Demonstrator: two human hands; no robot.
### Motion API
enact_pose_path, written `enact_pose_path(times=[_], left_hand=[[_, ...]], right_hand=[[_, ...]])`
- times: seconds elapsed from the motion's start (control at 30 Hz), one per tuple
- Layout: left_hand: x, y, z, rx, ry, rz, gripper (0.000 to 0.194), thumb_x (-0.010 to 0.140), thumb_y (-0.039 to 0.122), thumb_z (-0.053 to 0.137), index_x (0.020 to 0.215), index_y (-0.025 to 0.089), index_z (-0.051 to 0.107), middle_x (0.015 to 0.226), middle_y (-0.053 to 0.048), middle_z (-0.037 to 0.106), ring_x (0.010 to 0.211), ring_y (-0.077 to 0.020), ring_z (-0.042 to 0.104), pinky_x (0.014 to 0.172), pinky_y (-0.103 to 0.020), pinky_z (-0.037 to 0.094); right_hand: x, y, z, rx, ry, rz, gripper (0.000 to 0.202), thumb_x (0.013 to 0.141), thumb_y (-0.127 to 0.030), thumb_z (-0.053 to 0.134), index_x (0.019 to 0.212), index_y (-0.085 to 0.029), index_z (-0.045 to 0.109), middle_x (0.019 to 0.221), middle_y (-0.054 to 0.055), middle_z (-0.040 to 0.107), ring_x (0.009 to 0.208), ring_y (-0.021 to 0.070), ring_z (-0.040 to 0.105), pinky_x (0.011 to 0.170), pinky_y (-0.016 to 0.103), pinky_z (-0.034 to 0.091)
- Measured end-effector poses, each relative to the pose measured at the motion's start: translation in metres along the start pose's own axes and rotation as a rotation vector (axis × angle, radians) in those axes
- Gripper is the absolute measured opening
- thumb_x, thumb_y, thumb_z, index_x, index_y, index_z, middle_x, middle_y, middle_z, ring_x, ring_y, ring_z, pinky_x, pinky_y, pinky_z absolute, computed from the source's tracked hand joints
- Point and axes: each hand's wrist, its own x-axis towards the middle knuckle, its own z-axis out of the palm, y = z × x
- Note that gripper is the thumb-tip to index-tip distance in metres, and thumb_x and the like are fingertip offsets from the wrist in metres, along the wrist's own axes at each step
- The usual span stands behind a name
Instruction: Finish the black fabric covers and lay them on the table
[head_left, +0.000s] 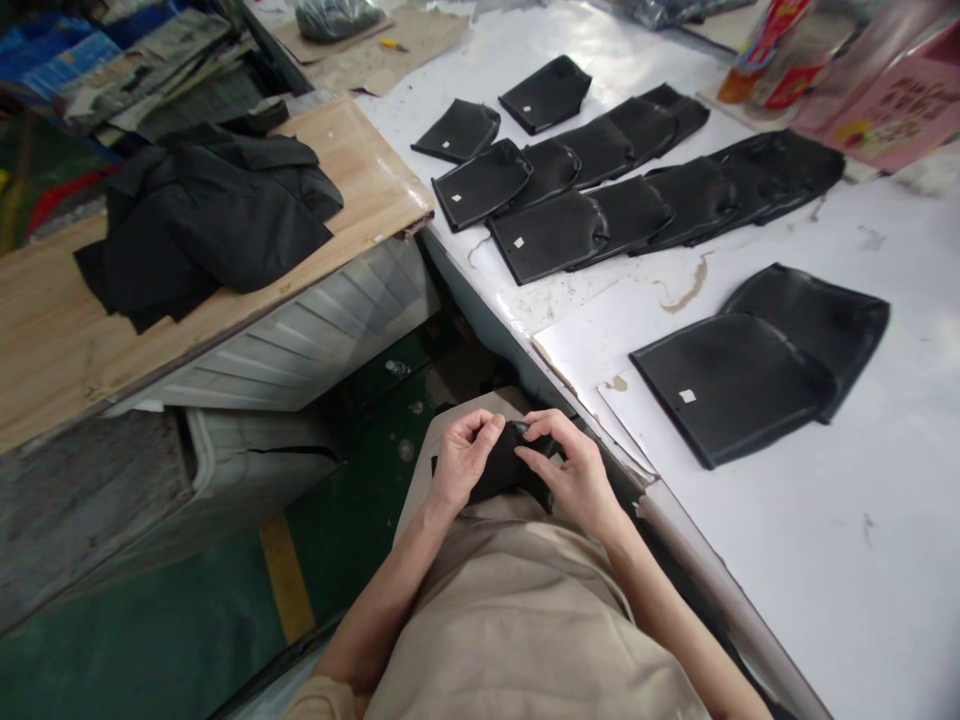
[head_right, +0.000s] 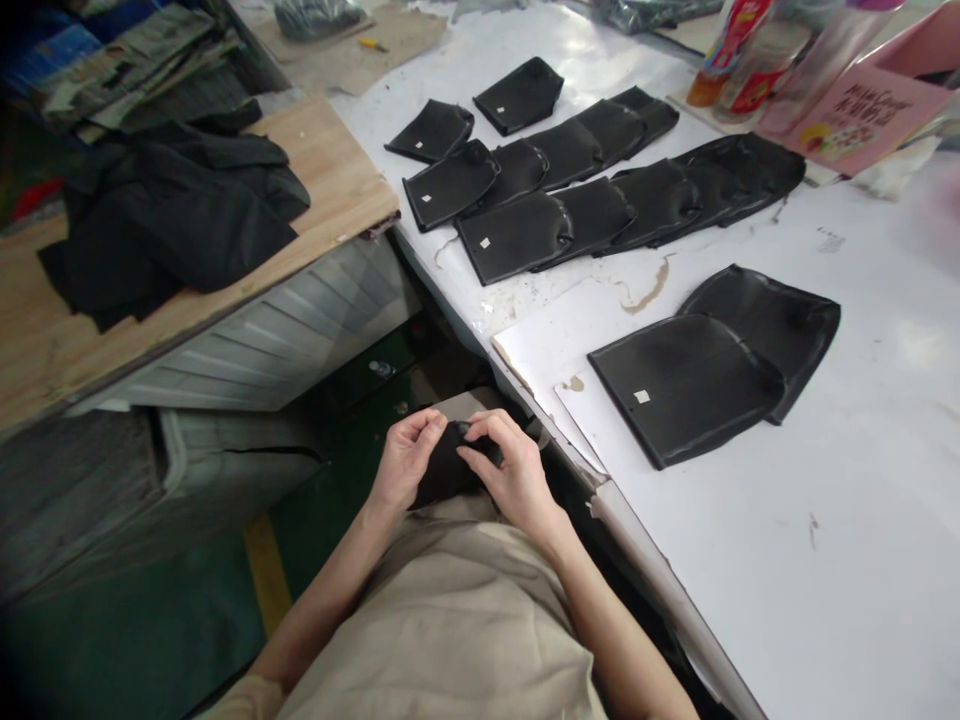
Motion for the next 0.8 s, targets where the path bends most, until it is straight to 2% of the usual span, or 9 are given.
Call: enact_pose_path(times=[0.17,0.4,0.57,0.8], left_hand=[[0.0007,-0.0036,0.0033,-0.084,0.038,-0.070,0.039,0.091,0.047,0.058,0.067,0.017,0.055,0.064,0.003,0.046,0.060,-0.0098,0.040,0.056,-0.022,0.033],[0.0001,-0.0048,0.0041,-0.136,0.016,-0.100,0.022,0.082,0.036,0.068,0.074,0.016,0.064,0.070,0.002,0.060,0.064,-0.0109,0.051,0.061,-0.021,0.041],[0.0002,-0.0073,0.0047,-0.163,0.012,-0.110,0.016,0.080,0.030,0.068,0.074,0.016,0.064,0.069,0.002,0.061,0.063,-0.0105,0.052,0.061,-0.021,0.042],[0.0003,-0.0051,0.0062,-0.122,0.013,-0.133,0.016,0.079,0.031,0.067,0.073,0.016,0.064,0.068,0.002,0.061,0.061,-0.0106,0.051,0.059,-0.021,0.041]], right_hand=[[-0.0015,0.0032,0.0003,-0.219,-0.025,-0.170,0.013,0.093,-0.016,0.058,0.092,-0.027,0.064,0.118,0.007,0.064,0.109,0.0243,0.060,0.095,0.041,0.047],[-0.0018,0.0055,0.0024,-0.126,-0.040,-0.044,0.011,0.091,-0.017,0.059,0.091,-0.027,0.063,0.117,0.007,0.063,0.111,0.0249,0.062,0.095,0.041,0.049],[-0.0018,0.0059,0.0017,-0.137,-0.046,-0.047,0.011,0.092,-0.016,0.058,0.090,-0.026,0.062,0.117,0.007,0.063,0.111,0.0249,0.061,0.094,0.040,0.049],[-0.0031,0.0081,-0.0001,-0.126,-0.064,-0.030,0.009,0.093,-0.019,0.058,0.091,-0.027,0.062,0.117,0.007,0.063,0.110,0.0247,0.062,0.090,0.038,0.050]])
